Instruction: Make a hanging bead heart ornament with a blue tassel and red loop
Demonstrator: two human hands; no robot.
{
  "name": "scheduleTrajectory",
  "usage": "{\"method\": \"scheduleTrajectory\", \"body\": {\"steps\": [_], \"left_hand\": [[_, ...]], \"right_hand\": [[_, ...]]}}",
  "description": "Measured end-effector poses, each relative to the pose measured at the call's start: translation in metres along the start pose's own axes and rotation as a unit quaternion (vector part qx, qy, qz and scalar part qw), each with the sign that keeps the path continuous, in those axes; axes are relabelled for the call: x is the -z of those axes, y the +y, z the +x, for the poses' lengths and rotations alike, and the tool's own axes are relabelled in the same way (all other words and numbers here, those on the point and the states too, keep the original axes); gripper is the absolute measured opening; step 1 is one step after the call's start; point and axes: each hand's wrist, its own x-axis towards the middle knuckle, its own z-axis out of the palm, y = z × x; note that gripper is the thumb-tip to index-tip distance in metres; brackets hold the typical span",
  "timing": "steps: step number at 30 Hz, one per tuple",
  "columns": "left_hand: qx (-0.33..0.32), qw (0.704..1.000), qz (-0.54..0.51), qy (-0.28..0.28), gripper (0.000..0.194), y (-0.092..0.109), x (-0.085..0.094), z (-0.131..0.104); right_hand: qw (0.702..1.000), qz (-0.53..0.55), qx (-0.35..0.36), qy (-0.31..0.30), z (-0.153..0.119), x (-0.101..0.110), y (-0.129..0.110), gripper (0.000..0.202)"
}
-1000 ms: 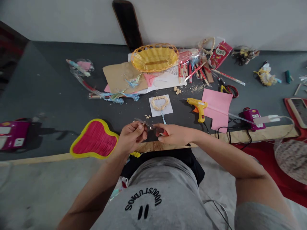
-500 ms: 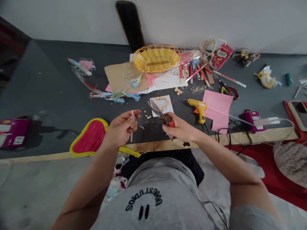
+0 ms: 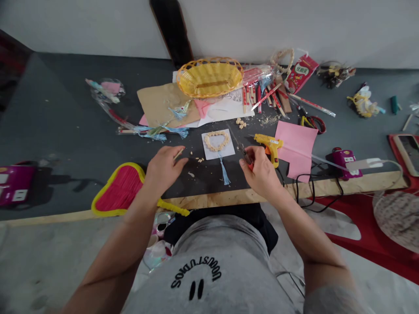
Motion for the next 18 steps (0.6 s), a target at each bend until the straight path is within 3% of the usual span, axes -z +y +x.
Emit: {"method": "scheduleTrajectory", "body": {"steps": [3,9,15,18], "left_hand": [[-0.021,0.998,0.051,-0.03,0.033,-0.001,-0.007,0.012],[-0.057,0.994,0.036,-0.087,0.023,0.004,-0.014,0.018],[-0.067,0.994,0.03,-0.085,0.018,0.006,-0.018,0.016],[-0.071,0.994,0.031,-0.082,0.017,0.006,-0.019,0.016]], "right_hand": [[1.0,0.003,0.007,0.0,-0.004,-0.008,0.002,0.026],[1.0,0.008,0.014,0.007,-0.006,-0.014,0.002,0.027],[0.999,0.013,0.041,-0.003,-0.004,-0.015,0.002,0.011],[0.998,0.018,0.065,-0.007,-0.004,-0.018,0.001,0.027]]}}
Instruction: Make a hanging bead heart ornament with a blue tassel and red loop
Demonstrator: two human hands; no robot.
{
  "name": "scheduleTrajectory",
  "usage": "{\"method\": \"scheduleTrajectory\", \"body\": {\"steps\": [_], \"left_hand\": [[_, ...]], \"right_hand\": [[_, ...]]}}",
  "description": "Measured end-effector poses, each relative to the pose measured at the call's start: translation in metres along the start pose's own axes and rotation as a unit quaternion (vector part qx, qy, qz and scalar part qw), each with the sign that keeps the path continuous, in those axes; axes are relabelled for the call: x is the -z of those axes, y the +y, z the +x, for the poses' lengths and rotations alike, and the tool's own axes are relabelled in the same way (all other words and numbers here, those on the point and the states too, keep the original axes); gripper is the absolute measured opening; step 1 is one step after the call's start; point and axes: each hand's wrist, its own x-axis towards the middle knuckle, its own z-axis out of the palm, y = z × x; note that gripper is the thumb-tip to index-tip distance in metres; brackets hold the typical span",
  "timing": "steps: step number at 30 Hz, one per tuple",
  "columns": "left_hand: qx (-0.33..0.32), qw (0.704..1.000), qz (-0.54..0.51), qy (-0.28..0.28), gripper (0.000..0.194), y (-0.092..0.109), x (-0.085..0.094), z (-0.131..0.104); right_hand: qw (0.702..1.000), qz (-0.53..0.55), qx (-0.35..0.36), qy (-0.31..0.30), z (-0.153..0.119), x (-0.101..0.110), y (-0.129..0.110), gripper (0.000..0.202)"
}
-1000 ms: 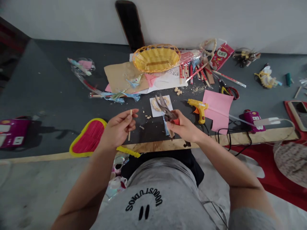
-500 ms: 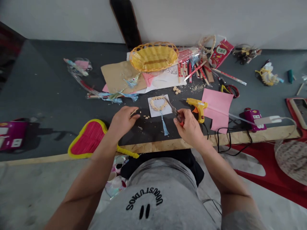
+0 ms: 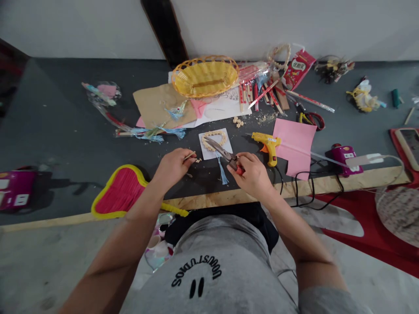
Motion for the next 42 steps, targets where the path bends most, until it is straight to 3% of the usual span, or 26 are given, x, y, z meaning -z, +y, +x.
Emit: {"method": "scheduleTrajectory", "body": {"steps": [7,22,31,37,42], "left_hand": [[-0.005,1.0,-0.025,0.001,0.018,0.0,0.001,-0.003],[0.033,0.999,-0.032,0.019,0.02,0.007,0.008,-0.02],[0.033,0.994,-0.069,0.081,0.042,0.001,0.017,-0.039],[0.079,0.97,-0.204,0.11,0.041,0.009,0.02,-0.048],[0.114,0.921,-0.357,0.111,0.031,0.016,0.016,-0.049]], "right_hand": [[0.999,0.029,-0.018,-0.004,-0.002,-0.003,0.003,0.032],[0.999,0.026,-0.009,-0.028,-0.002,-0.005,0.006,0.02],[0.999,0.024,-0.02,-0.042,-0.002,-0.003,0.006,0.016],[0.998,0.009,-0.006,-0.064,0.0,0.002,0.002,0.017],[0.996,-0.024,0.023,-0.088,0.0,0.002,-0.004,0.016]]}}
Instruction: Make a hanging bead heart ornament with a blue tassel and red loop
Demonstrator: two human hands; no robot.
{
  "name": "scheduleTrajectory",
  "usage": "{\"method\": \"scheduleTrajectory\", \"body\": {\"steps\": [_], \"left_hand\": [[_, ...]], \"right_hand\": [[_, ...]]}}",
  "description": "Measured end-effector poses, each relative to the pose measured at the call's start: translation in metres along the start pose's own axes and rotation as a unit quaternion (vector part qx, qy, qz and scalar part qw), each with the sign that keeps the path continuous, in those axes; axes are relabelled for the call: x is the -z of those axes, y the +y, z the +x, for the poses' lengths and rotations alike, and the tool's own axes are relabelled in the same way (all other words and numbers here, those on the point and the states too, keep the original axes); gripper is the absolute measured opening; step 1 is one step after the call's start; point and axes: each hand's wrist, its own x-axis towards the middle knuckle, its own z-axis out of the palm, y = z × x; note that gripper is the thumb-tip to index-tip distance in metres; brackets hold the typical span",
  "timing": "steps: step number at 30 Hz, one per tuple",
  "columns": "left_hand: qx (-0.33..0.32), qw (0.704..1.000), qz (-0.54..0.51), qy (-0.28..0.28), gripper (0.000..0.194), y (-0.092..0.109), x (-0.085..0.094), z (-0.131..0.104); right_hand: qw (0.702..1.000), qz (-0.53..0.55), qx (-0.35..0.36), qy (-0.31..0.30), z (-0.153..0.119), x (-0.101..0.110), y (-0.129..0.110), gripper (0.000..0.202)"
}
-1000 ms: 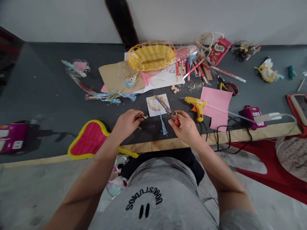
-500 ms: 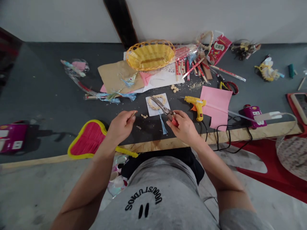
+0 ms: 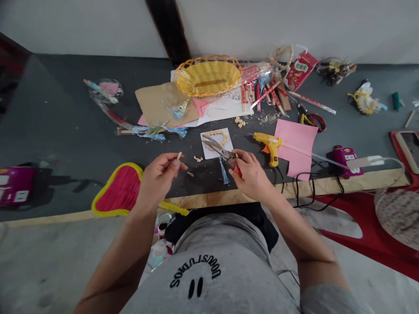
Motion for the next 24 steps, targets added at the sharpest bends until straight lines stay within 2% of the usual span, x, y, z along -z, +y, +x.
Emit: {"method": "scheduleTrajectory", "body": {"steps": [5,8,16,21,24], "left_hand": [[0.045,0.987,-0.15,-0.031,0.031,0.001,-0.011,-0.004],[0.048,0.979,-0.195,-0.036,0.031,0.001,-0.019,-0.006],[-0.022,0.982,-0.184,-0.043,0.018,0.008,-0.029,-0.008],[-0.035,0.98,-0.188,-0.047,0.017,0.009,-0.031,-0.01],[-0.048,0.984,-0.169,-0.03,0.016,0.01,-0.03,-0.011]], "right_hand": [[0.994,-0.101,0.003,-0.046,-0.002,-0.002,-0.02,0.018],[0.988,-0.14,0.013,-0.062,-0.003,-0.003,-0.031,0.019],[0.984,-0.152,0.028,-0.084,-0.004,-0.005,-0.043,0.018],[0.984,-0.15,0.032,-0.095,-0.005,-0.006,-0.047,0.017],[0.985,-0.136,0.035,-0.101,-0.006,-0.008,-0.048,0.018]]}}
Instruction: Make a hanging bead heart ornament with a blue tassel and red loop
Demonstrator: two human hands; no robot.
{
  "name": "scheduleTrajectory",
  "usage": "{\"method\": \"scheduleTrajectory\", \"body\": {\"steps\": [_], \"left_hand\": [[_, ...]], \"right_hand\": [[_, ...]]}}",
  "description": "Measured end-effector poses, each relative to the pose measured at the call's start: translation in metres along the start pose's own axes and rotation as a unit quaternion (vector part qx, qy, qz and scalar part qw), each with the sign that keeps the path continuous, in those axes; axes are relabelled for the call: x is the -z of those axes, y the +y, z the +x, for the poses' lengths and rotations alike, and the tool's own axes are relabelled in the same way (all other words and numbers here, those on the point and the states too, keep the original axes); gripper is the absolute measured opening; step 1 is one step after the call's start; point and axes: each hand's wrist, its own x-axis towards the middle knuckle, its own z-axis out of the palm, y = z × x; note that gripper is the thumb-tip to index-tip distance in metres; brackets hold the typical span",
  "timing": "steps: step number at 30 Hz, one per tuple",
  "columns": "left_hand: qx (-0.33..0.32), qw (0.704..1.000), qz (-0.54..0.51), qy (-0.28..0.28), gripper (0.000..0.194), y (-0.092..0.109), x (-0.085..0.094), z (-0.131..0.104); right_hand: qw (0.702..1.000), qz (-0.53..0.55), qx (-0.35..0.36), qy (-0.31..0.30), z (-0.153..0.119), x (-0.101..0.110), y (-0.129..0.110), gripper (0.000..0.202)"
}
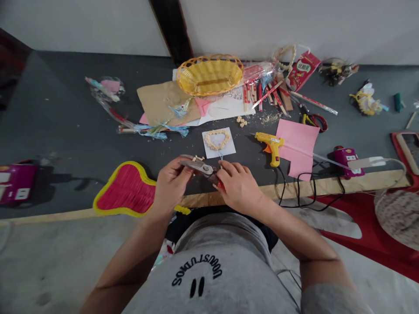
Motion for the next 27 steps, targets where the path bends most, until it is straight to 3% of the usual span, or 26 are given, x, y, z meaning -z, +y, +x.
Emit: {"method": "scheduleTrajectory", "body": {"steps": [3,9,14,20,24,27], "left_hand": [[-0.023,0.999,0.041,0.014,0.016,0.003,0.001,-0.002],[-0.054,0.99,0.12,0.051,0.015,0.009,0.001,-0.009],[0.016,0.997,0.07,0.03,0.023,0.007,-0.001,-0.012],[0.152,0.984,-0.091,-0.002,0.039,-0.009,0.005,-0.007],[0.152,0.982,-0.112,0.004,0.038,-0.006,0.011,0.0],[0.119,0.991,-0.059,-0.009,0.034,0.006,0.014,0.01]], "right_hand": [[0.999,0.032,-0.003,0.009,0.0,-0.003,-0.001,0.025],[1.0,0.016,0.012,-0.001,0.005,-0.01,0.001,0.061],[0.998,-0.034,0.011,-0.042,0.009,-0.009,-0.001,0.05],[0.998,-0.059,0.015,-0.003,0.01,-0.002,0.005,0.053],[0.999,-0.016,0.02,0.043,0.012,-0.004,0.024,0.045],[0.996,-0.012,-0.004,0.093,0.01,-0.003,0.036,0.044]]}}
